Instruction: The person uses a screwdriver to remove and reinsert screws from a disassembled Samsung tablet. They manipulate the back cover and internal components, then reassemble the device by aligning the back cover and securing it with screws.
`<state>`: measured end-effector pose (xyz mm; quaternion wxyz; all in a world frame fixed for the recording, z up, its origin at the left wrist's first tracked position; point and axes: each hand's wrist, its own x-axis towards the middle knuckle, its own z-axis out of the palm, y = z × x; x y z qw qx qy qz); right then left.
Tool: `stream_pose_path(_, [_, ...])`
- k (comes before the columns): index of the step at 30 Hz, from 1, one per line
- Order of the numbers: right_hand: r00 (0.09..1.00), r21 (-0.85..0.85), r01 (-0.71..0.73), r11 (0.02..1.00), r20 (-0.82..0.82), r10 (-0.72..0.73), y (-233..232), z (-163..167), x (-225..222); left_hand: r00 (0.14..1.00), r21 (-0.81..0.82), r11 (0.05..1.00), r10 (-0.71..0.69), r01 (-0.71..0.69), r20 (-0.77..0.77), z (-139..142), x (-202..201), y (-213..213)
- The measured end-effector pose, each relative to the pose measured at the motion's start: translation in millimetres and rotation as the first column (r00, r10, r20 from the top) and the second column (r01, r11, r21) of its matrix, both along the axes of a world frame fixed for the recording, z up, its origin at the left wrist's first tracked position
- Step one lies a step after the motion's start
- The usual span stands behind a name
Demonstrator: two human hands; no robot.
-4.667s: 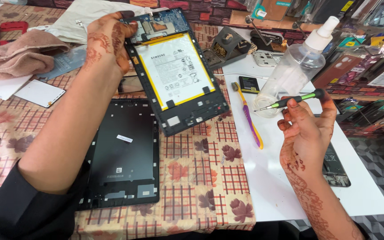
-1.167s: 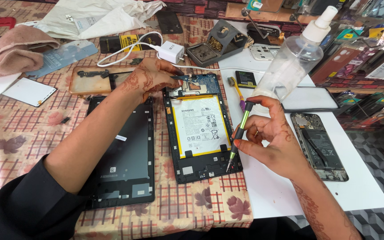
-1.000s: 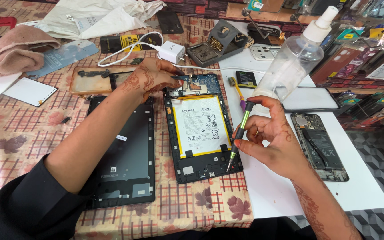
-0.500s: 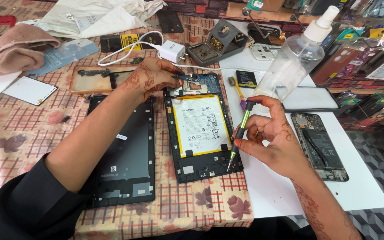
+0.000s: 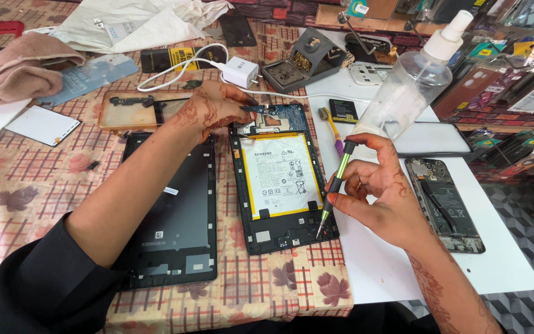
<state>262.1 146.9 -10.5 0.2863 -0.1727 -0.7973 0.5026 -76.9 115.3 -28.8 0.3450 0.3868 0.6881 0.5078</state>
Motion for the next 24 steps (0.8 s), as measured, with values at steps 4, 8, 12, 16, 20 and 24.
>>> stream_pose_path(4, [1.000, 0.038, 0.015, 0.999, 0.006, -0.015, -1, 1, 1, 0.998, 0.071, 0.996, -0.052, 0.055, -0.041, -5, -3, 2])
stream_pose_path(8, [1.000, 0.061, 0.013, 0.998, -0.002, -0.013, -2, 0, 2, 0.995, 0.136, 0.987, -0.082, 0.088, -0.053, -15, -9, 7])
stream_pose_path(12, [1.000, 0.057, -0.010, 0.998, -0.026, 0.012, -2, 1, 2, 0.996, 0.153, 0.984, -0.083, 0.088, -0.038, -20, -12, 11])
stream_pose_path(16, [0.999, 0.062, -0.016, 0.998, -0.034, 0.018, -2, 1, 2, 0.997, 0.127, 0.989, -0.065, 0.070, -0.044, -20, -12, 11])
stream_pose_path(20, [1.000, 0.089, -0.006, 0.996, -0.021, 0.008, -5, 1, 3, 0.996, 0.103, 0.992, -0.071, 0.075, -0.047, -20, -10, 11])
stream_pose_path(24, [1.000, 0.106, -0.025, 0.994, -0.010, 0.026, -5, 2, 4, 0.951, 0.122, 0.973, -0.157, 0.195, -0.268, -20, -8, 12])
